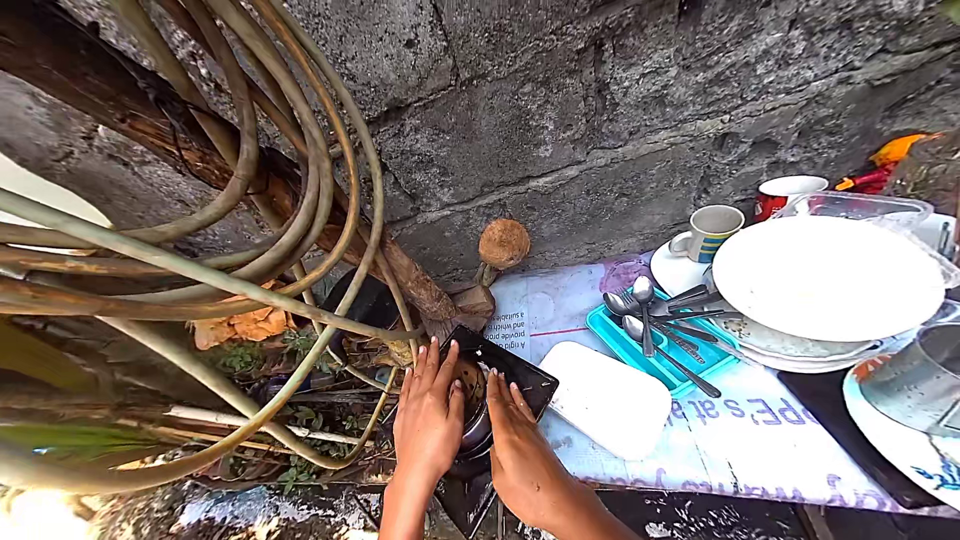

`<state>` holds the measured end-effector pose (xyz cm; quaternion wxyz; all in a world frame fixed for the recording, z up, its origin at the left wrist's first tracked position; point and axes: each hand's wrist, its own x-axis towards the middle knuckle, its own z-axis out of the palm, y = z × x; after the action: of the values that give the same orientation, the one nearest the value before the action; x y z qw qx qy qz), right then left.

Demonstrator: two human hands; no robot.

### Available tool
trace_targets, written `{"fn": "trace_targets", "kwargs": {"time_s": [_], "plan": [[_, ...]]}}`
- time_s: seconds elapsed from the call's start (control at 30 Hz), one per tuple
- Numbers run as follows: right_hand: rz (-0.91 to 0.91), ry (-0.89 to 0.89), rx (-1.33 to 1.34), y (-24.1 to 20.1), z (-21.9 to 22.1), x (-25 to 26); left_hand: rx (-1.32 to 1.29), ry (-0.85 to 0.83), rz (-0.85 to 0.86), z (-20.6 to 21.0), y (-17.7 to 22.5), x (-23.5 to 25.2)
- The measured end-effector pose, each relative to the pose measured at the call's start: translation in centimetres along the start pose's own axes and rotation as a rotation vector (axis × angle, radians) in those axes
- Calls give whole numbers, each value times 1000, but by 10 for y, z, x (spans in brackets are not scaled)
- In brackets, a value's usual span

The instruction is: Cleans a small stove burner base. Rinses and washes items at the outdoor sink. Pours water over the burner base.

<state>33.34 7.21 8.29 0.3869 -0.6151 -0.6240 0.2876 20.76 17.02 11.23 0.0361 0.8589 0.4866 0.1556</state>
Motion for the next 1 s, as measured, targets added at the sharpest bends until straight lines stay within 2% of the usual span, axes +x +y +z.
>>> {"fn": "trace_targets", "kwargs": {"time_s": [0.1,0.17,0.27,0.37,0.53,0.7,1.0], "plan": [[3,27,17,4,-6,-1,0,-10,-9,-1,1,0],[-13,60,5,14,-28,7,2,-9,-4,-2,2,0],[-62,-180,-143,31,-79,40,3,-43,-16,-4,2,1],[-205,-317,-210,49,-100,90,4,-55,-27,-5,3,1],[-404,-424,-114,61,-76,137,4,-63,-36,-5,3,2],[-429,-501,-4,57,-77,138,12,-43,-33,-4,3,2],[-481,-489,68,64,-63,137,7,-34,-36,-3,2,1]]}}
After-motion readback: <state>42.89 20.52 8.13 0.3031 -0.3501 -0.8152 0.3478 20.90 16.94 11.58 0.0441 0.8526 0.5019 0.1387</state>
